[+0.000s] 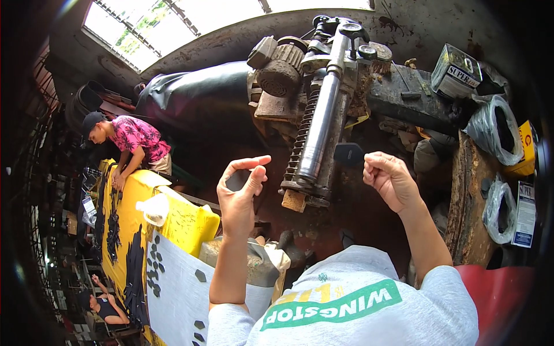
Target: Sorting and applying adhesive to small leather pieces using a workshop machine and manual placement.
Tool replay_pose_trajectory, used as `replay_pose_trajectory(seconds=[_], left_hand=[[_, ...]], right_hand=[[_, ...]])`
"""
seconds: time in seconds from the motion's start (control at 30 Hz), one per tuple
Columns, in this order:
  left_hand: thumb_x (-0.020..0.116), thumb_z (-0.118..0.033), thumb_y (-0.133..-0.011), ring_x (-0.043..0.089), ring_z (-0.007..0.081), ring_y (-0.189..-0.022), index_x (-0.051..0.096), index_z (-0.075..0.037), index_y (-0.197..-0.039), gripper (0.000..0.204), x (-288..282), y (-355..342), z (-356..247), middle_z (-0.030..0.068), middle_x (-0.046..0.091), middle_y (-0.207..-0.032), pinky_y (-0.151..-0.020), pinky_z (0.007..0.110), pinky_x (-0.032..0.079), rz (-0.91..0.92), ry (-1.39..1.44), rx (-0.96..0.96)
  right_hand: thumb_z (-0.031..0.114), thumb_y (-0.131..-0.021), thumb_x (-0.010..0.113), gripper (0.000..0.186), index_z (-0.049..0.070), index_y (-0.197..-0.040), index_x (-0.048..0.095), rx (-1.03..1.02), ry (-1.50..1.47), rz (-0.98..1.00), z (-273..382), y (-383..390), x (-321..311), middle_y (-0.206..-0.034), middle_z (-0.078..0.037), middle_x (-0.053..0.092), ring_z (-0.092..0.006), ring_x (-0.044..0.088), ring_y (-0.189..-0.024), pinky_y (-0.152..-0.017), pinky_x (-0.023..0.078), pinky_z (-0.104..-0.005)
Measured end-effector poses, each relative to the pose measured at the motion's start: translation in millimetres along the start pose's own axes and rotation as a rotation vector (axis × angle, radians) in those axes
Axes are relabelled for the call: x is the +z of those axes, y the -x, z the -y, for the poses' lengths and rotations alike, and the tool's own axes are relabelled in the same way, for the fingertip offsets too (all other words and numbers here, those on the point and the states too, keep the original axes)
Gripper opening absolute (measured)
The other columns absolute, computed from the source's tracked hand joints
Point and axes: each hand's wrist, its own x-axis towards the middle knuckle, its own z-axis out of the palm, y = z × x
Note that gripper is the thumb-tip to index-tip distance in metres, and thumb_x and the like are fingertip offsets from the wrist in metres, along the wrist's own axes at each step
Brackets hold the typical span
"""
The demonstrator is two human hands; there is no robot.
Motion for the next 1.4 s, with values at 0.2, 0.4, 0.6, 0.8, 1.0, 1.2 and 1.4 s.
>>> replay_pose_trajectory(seconds=[0.2,0.4,0.6,0.8,1.0,1.2,1.4], left_hand=[[0.069,0.003,-0.076,0.056,0.0077,-0.086,0.058,-0.006,-0.083,0.016,-23.2,-21.2,20.1,0.0153,0.062,-0.109,-0.072,0.02,0.044,0.138,-0.231,0.06],[0.075,0.0,-0.069,0.054,0.0091,-0.092,0.055,-0.006,-0.076,0.022,-27.6,-38.9,36.5,0.0097,0.062,-0.111,-0.074,0.02,0.045,0.371,-0.423,0.069],[0.076,-0.001,-0.069,0.055,0.009,-0.093,0.055,-0.006,-0.075,0.023,-35.9,-51.1,48.5,0.0095,0.064,-0.107,-0.07,0.02,0.044,0.477,-0.344,0.027],[0.076,0.001,-0.069,0.057,0.01,-0.094,0.056,-0.006,-0.074,0.021,-43.0,-58.3,60.1,0.0098,0.065,-0.102,-0.071,0.021,0.045,0.499,-0.299,0.021],[0.072,-0.017,-0.078,0.06,0.0193,-0.098,0.058,-0.006,-0.106,0.034,-90.4,-25.2,51.7,0.0088,0.062,-0.107,-0.07,0.026,0.052,-0.049,0.459,-0.434],[0.073,-0.019,-0.075,0.06,0.0194,-0.094,0.057,-0.003,-0.104,0.036,-178.0,42.3,42.4,0.0101,0.062,-0.103,-0.064,0.024,0.055,-0.351,1.112,-0.496],[0.072,-0.019,-0.076,0.063,0.02,-0.089,0.054,-0.001,-0.111,0.042,-289.2,147.6,30.5,0.0118,0.061,-0.105,-0.064,0.023,0.056,-0.668,1.144,-0.263]], right_hand=[[0.005,-0.078,0.068,0.006,0.002,-0.078,0.063,0.349,-0.061,-0.024,-21.6,-13.1,5.3,-0.068,-0.003,0.056,-0.0104,0.053,-0.059,-0.057,0.044,-0.0227],[0.011,-0.078,0.073,0.012,0.002,-0.081,0.066,0.02,0.234,-0.136,-34.5,-24.6,18.4,-0.065,0.0,0.059,-0.0042,0.049,-0.054,-0.051,0.038,-0.0172],[0.011,-0.08,0.07,0.009,0.003,-0.084,0.065,-0.127,0.214,-0.259,-29.5,-14.0,-15.0,-0.066,0.001,0.057,-0.0053,0.049,-0.056,-0.053,0.038,-0.0183],[0.011,-0.083,0.067,0.007,0.005,-0.085,0.063,-0.116,0.218,-0.386,-39.1,4.3,-47.4,-0.067,0.002,0.055,-0.0056,0.048,-0.059,-0.055,0.038,-0.0188],[0.016,-0.079,0.072,0.016,0.005,-0.086,0.063,0.059,0.311,-0.528,-73.4,4.8,-87.1,-0.067,0.003,0.053,-0.006,0.049,-0.058,-0.05,0.04,-0.0182],[0.015,-0.08,0.069,0.014,0.007,-0.08,0.059,0.38,0.47,-0.525,-157.6,6.8,-119.0,-0.063,0.002,0.052,-0.0059,0.049,-0.05,-0.045,0.038,-0.0171],[0.013,-0.079,0.069,0.014,0.006,-0.078,0.057,0.598,0.589,-0.252,-236.9,9.9,-93.1,-0.06,0.0,0.053,-0.0058,0.05,-0.048,-0.041,0.039,-0.0159]])
